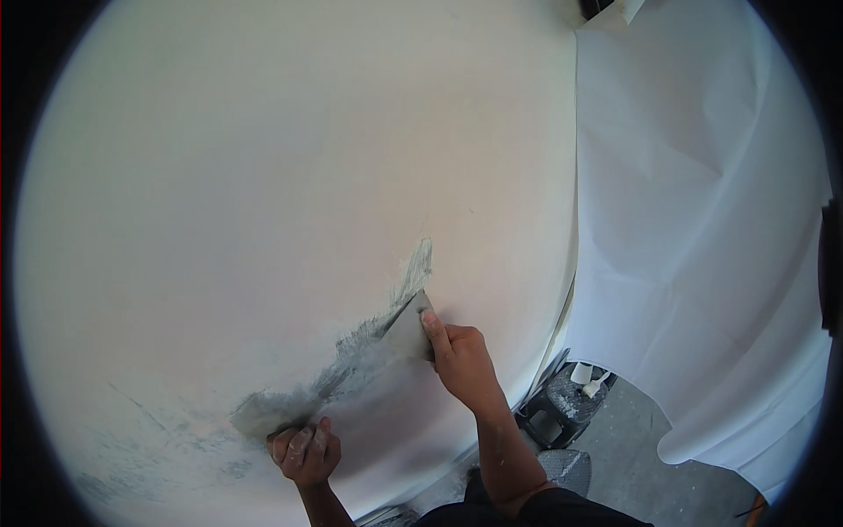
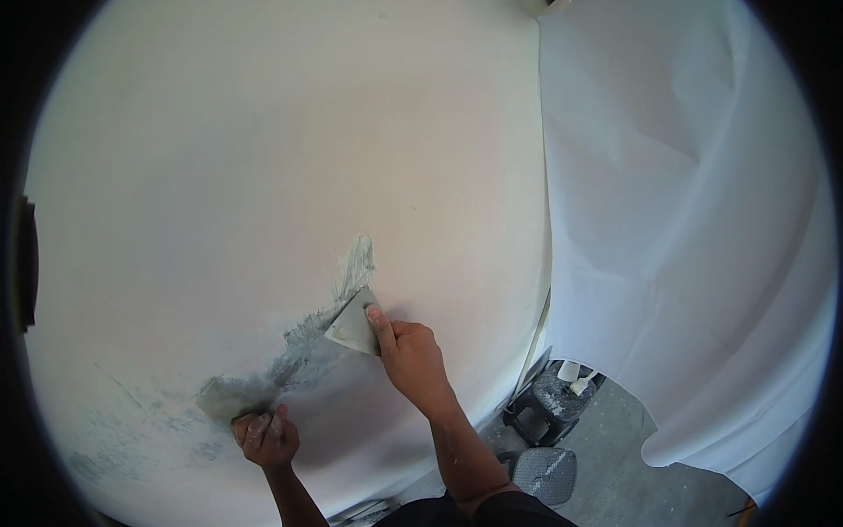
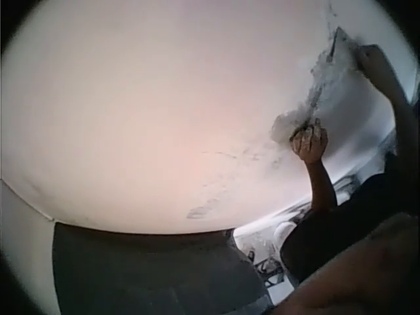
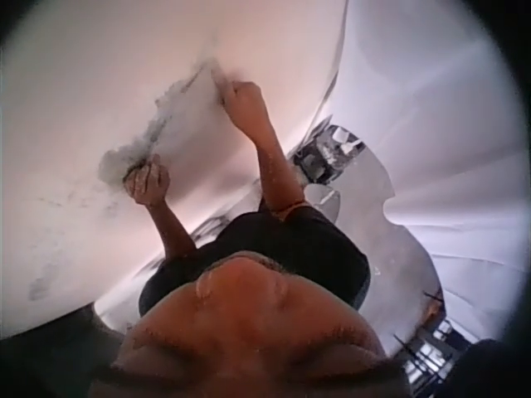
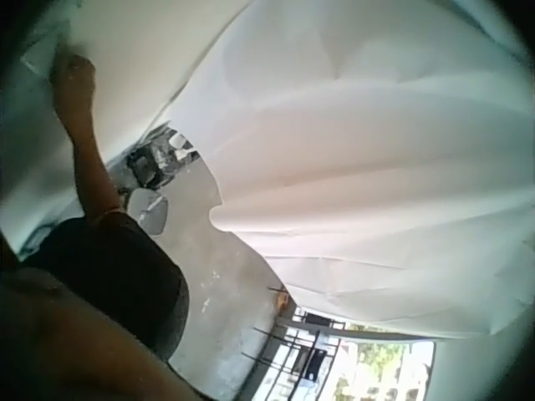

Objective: Using a putty knife to apply compound and patch a damaged area on a white wall.

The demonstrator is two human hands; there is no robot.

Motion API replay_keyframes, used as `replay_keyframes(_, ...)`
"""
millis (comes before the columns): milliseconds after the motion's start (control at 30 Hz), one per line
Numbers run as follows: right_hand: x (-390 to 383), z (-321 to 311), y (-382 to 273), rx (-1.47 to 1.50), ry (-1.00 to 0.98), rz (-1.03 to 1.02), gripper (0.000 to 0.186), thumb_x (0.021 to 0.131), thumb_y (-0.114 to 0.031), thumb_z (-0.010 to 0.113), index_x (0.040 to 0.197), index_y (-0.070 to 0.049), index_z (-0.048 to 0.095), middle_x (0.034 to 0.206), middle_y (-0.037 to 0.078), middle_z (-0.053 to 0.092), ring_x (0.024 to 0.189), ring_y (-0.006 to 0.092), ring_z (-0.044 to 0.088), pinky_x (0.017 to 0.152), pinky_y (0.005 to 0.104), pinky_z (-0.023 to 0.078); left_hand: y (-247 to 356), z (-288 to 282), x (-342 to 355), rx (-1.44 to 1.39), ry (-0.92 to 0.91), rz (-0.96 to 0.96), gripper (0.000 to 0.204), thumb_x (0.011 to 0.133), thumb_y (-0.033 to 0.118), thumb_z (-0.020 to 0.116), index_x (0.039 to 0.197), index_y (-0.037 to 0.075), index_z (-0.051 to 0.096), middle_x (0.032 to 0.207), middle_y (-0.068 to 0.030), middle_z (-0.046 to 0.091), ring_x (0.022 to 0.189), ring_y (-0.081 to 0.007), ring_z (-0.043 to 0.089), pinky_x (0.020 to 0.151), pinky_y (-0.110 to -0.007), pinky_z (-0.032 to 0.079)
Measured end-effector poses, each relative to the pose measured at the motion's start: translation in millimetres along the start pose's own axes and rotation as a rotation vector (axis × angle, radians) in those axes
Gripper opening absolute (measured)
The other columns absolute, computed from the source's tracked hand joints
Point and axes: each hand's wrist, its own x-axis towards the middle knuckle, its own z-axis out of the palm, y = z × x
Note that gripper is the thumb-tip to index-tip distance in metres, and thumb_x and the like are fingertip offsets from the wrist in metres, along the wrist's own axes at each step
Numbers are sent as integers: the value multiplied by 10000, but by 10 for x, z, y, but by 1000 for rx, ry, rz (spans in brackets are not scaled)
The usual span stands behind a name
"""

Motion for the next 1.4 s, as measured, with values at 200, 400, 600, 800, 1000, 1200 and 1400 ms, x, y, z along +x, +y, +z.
replay_keyframes(200,-120,46,113,29,-4,50,677,1022,-503,478,655,49,615,514,57,482,502,139,474,527,314,422,15,0,15,-16,-14,-22,294,703,-63,642,898,134,740,845,-9,572,771,-224,555,701,-399,469)
replay_keyframes(400,-80,-16,73,1,-35,88,654,1023,-485,488,719,73,643,525,79,507,529,152,497,546,322,428,38,-7,49,4,-24,-8,275,708,-57,652,887,135,733,856,-7,575,760,-220,548,690,-395,455)
replay_keyframes(600,-211,147,296,-35,26,89,696,989,-606,439,753,-4,696,587,178,591,568,337,596,597,412,480,62,16,69,53,-30,15,274,708,-55,656,884,142,730,855,-4,573,754,-218,535,687,-397,438)
replay_keyframes(800,-168,169,340,4,-5,41,685,993,-591,444,766,4,697,588,185,595,592,355,613,608,410,489,43,22,58,86,-43,12,280,711,-54,658,889,149,732,841,1,561,757,-219,523,680,-400,434)
replay_keyframes(1000,-89,63,207,38,-34,42,626,1025,-459,505,704,60,644,532,71,513,548,123,464,542,316,427,42,18,42,68,-41,15,300,719,-60,631,897,156,737,842,-1,560,772,-225,525,682,-403,443)
replay_keyframes(1200,-205,135,361,-18,-43,97,663,1003,-559,456,742,8,682,574,175,581,562,321,601,588,400,481,52,47,47,82,-28,14,279,726,-53,647,896,148,739,843,-3,560,766,-225,527,683,-398,447)
replay_keyframes(1400,-199,138,316,-122,123,42,594,998,-481,539,757,45,670,515,121,529,504,184,522,541,360,441,54,52,53,69,-5,11,258,721,-55,659,880,134,733,837,-7,563,741,-223,528,662,-392,436)
